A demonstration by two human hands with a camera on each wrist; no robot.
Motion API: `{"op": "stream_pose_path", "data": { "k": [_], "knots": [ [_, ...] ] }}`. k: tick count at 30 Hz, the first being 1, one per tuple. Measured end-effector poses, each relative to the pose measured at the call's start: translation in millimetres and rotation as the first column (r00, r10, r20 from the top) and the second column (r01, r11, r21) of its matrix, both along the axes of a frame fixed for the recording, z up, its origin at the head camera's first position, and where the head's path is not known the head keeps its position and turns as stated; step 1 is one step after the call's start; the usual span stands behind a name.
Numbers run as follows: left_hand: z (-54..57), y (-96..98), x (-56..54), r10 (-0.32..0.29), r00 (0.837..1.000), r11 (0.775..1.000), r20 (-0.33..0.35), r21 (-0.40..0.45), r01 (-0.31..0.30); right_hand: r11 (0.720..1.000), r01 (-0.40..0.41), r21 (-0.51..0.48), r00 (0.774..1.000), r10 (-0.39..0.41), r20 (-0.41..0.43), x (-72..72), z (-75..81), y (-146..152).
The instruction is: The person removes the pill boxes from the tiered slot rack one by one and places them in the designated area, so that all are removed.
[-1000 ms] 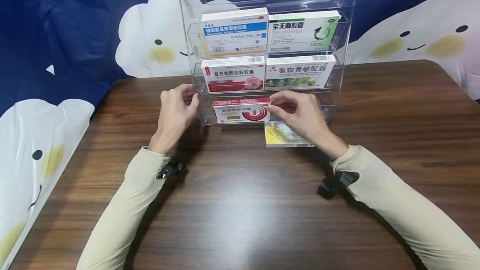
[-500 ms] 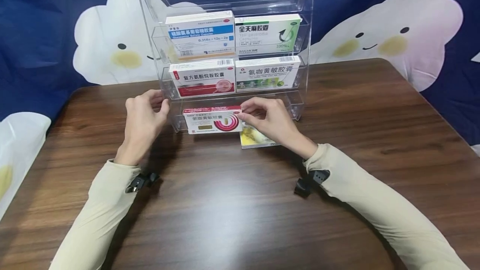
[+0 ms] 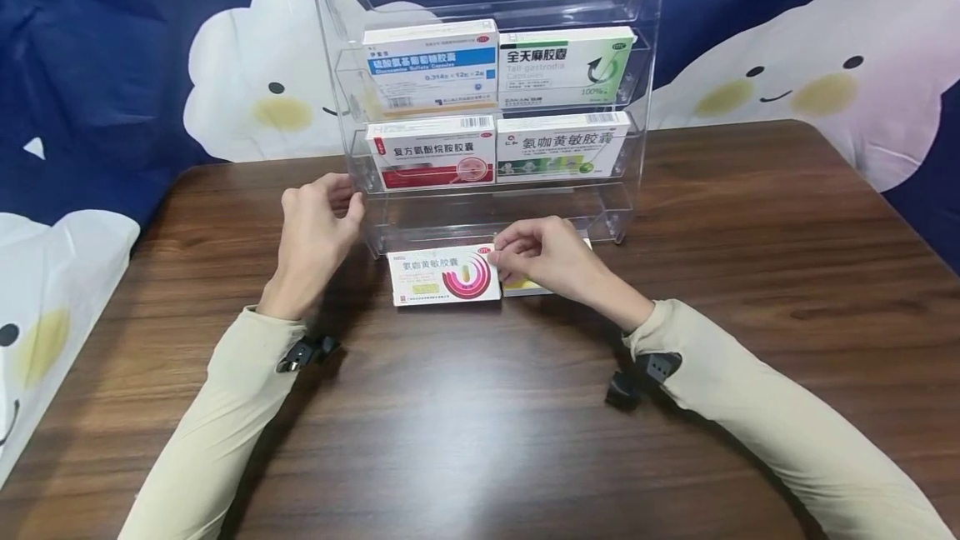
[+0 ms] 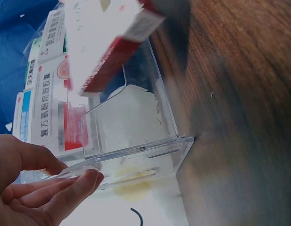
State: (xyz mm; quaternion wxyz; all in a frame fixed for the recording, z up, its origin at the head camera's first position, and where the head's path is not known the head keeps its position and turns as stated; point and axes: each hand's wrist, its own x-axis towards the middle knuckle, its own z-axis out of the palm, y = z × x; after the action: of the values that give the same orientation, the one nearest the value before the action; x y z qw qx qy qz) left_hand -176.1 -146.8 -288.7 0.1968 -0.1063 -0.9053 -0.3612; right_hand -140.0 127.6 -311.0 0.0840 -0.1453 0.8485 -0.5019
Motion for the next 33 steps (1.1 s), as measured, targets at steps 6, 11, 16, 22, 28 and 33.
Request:
{"op": "stream_pose_path", "data": {
  "k": [6, 11, 16, 22, 28, 33],
  "knots": [
    [-0.3, 0.5, 0.1, -0.001, 1.0, 1.0, 0.005, -0.001, 0.001, 0.998, 0.004, -0.057, 0.993, 0.002, 0.115, -1.0, -7.7, -1.8],
    [0.4, 0.8, -1.1, 0.0, 1.0, 1.0, 0.001, -0.002, 0.0, 0.998, 0.021, 0.062, 0.993, -0.014, -0.12, -0.4, -8.0, -1.0],
    [0.7, 1.0, -0.8, 0.004, 1.0, 1.0, 0.001, 0.002, -0.004, 0.96, -0.085, 0.266, 0.864, 0.204, -0.46, 6.4, -3.3, -11.7],
    [-1.3, 1.1, 0.8, 0.004, 1.0, 1.0, 0.003, 0.006, -0.004, 0.762, -0.262, 0.593, 0.685, 0.579, -0.442, 15.6, -3.8, -29.9],
    [-2.8, 1.1, 0.8, 0.006, 1.0, 1.0, -0.01, 0.004, -0.006, 0.714, -0.247, 0.656, 0.656, 0.621, -0.429, 14.2, -9.1, -32.4],
    [-1.3, 1.5, 0.4, 0.005, 1.0, 1.0, -0.008, 0.0, -0.005, 0.729, -0.248, 0.638, 0.638, 0.618, -0.459, 12.3, -9.7, -29.4]
  ]
}}
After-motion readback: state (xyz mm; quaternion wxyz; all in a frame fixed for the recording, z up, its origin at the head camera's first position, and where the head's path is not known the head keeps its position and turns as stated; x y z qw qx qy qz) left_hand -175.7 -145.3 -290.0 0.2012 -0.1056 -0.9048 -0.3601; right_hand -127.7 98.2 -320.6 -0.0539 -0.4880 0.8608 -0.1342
